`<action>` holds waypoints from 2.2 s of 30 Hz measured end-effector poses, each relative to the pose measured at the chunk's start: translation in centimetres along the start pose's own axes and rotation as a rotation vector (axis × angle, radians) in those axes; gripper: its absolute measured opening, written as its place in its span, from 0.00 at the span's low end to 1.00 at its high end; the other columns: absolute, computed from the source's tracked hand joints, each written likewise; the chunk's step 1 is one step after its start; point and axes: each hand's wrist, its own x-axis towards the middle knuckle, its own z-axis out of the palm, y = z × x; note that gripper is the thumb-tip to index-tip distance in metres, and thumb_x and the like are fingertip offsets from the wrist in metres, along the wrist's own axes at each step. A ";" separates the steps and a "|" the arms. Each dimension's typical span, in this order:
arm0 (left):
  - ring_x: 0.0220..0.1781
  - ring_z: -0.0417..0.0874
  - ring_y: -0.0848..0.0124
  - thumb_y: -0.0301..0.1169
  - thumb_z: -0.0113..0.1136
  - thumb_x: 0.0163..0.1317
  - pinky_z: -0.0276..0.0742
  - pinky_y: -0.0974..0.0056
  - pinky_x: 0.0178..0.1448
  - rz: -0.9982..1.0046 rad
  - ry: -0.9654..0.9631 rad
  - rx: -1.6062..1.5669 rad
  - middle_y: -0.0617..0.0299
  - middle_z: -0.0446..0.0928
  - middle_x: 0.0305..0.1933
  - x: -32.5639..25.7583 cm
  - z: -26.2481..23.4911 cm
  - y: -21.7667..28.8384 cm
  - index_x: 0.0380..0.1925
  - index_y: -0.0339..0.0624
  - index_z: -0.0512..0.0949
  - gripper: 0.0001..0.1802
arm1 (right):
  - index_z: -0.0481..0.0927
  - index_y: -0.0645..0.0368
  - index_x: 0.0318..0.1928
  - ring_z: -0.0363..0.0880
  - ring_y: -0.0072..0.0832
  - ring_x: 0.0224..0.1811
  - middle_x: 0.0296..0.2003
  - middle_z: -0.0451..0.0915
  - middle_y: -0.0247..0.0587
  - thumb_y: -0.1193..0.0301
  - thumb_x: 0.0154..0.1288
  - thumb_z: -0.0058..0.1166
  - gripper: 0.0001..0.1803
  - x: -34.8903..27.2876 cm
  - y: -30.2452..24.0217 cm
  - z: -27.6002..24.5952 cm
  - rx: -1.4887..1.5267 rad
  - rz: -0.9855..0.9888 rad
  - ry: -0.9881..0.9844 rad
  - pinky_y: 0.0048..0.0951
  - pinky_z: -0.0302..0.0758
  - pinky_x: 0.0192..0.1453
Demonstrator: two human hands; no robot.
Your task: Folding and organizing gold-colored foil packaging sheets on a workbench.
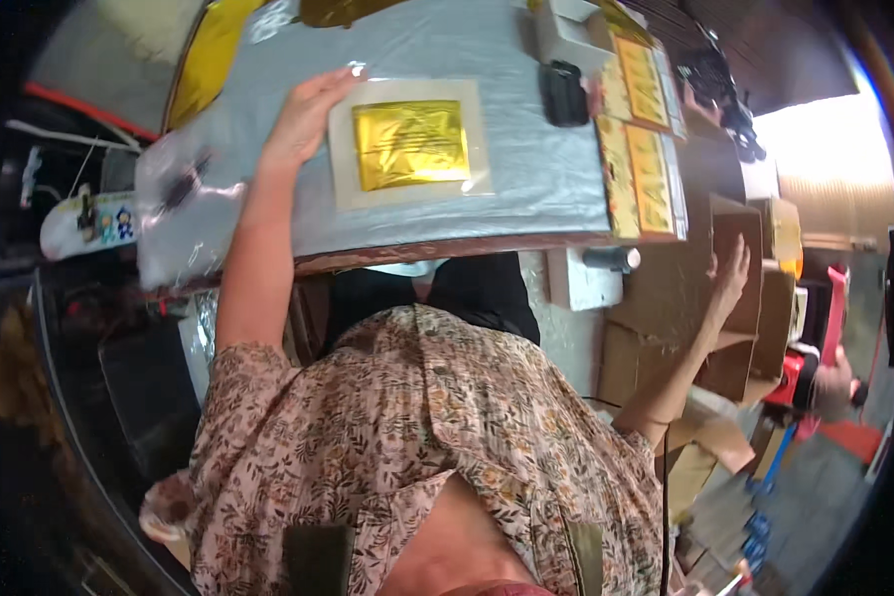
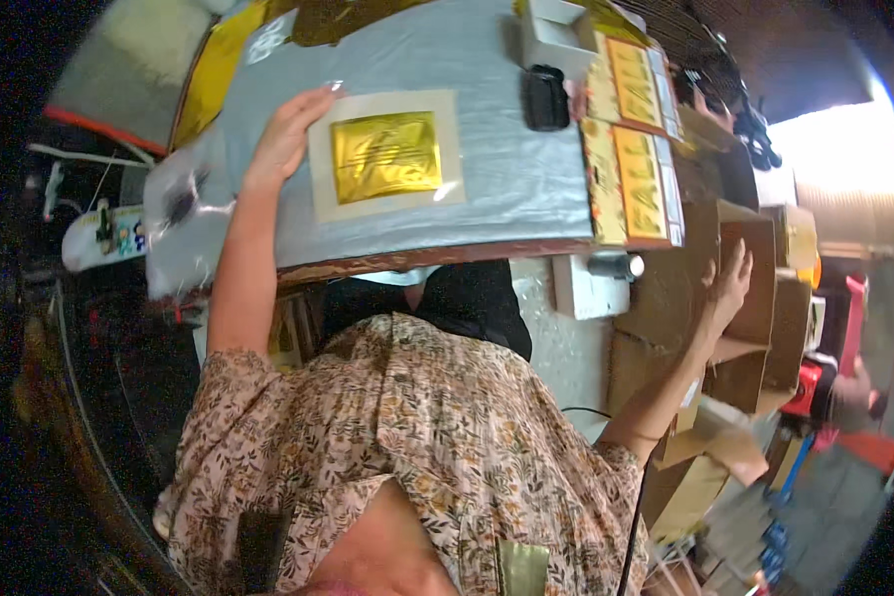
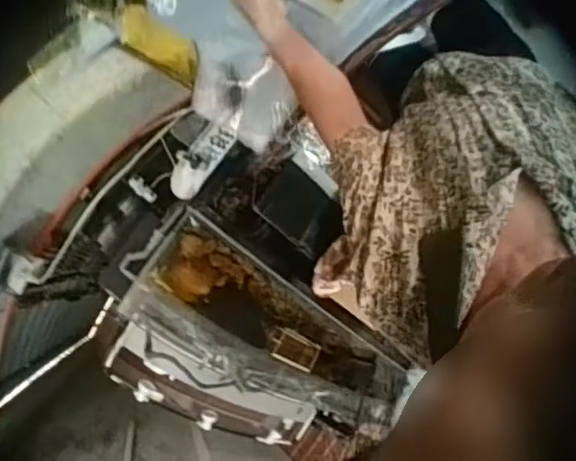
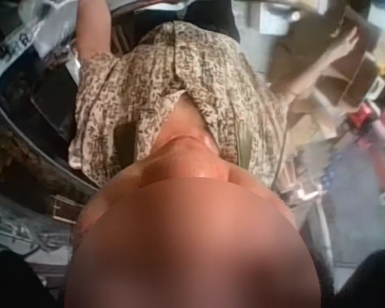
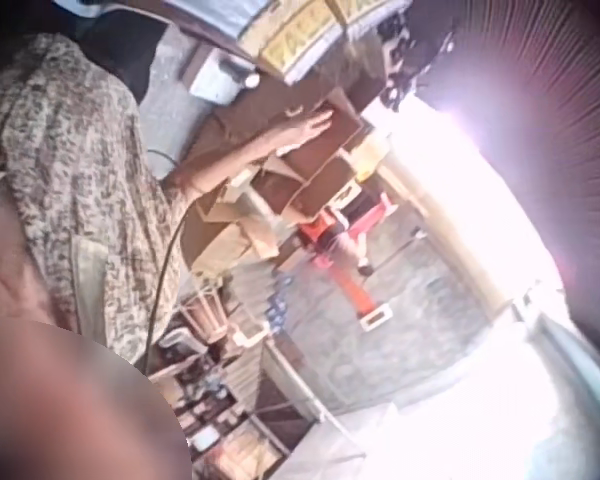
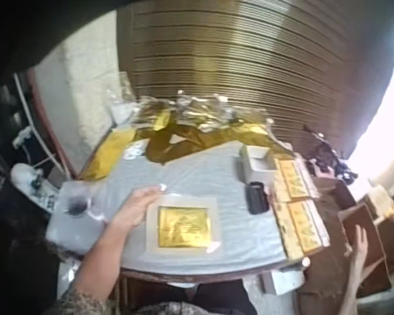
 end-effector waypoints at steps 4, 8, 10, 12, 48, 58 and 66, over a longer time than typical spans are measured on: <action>0.60 0.81 0.70 0.34 0.59 0.74 0.75 0.67 0.65 -0.069 -0.080 -0.056 0.55 0.82 0.58 0.1 0.6 0.1 0.61 0.32 0.76 0.21 | 0.68 0.70 0.70 0.83 0.30 0.52 0.56 0.84 0.48 0.71 0.70 0.61 0.32 2.8 -20.7 -7.0 1.100 -0.146 -0.183 0.28 0.80 0.55; 0.60 0.82 0.69 0.33 0.59 0.74 0.75 0.66 0.66 -0.114 -0.157 -0.169 0.56 0.81 0.58 0.1 1.7 0.8 0.59 0.33 0.77 0.20 | 0.69 0.73 0.69 0.83 0.29 0.53 0.57 0.83 0.49 0.65 0.70 0.62 0.34 6.1 -32.2 -2.6 1.402 -0.245 -0.707 0.29 0.78 0.60; 0.60 0.82 0.69 0.33 0.59 0.74 0.75 0.65 0.66 -0.105 -0.158 -0.190 0.56 0.81 0.58 -0.1 1.5 0.8 0.60 0.33 0.76 0.20 | 0.69 0.72 0.69 0.83 0.27 0.52 0.56 0.84 0.47 0.65 0.70 0.63 0.34 6.9 -36.0 0.2 1.470 -0.166 -0.874 0.28 0.77 0.60; 0.60 0.82 0.69 0.33 0.59 0.74 0.76 0.65 0.66 -0.097 -0.152 -0.210 0.55 0.81 0.58 -0.3 1.2 0.8 0.60 0.33 0.76 0.20 | 0.72 0.71 0.66 0.83 0.25 0.51 0.54 0.84 0.45 0.66 0.70 0.62 0.31 7.4 -38.5 1.7 1.487 -0.128 -1.012 0.27 0.77 0.58; 0.36 0.72 0.75 0.34 0.71 0.60 0.75 0.68 0.45 0.294 -0.018 0.853 0.71 0.80 0.38 0.4 -0.8 0.1 0.43 0.47 0.87 0.12 | 0.86 0.62 0.42 0.79 0.19 0.40 0.36 0.83 0.31 0.73 0.63 0.71 0.10 5.8 -41.4 5.1 1.106 -0.474 -0.861 0.24 0.76 0.48; 0.44 0.79 0.66 0.24 0.60 0.65 0.78 0.62 0.51 0.719 -0.207 1.063 0.65 0.80 0.40 0.0 -2.1 0.5 0.46 0.48 0.88 0.13 | 0.90 0.54 0.42 0.79 0.31 0.46 0.38 0.85 0.35 0.73 0.64 0.65 0.07 5.7 -40.5 4.8 0.905 -0.916 -0.360 0.33 0.72 0.56; 0.44 0.79 0.63 0.21 0.57 0.60 0.81 0.61 0.50 0.836 -0.264 1.296 0.66 0.80 0.41 -1.1 -2.1 1.2 0.51 0.53 0.87 0.21 | 0.88 0.48 0.49 0.80 0.33 0.50 0.45 0.84 0.31 0.73 0.63 0.62 0.14 5.7 -39.7 3.8 0.607 -1.191 -0.138 0.36 0.71 0.59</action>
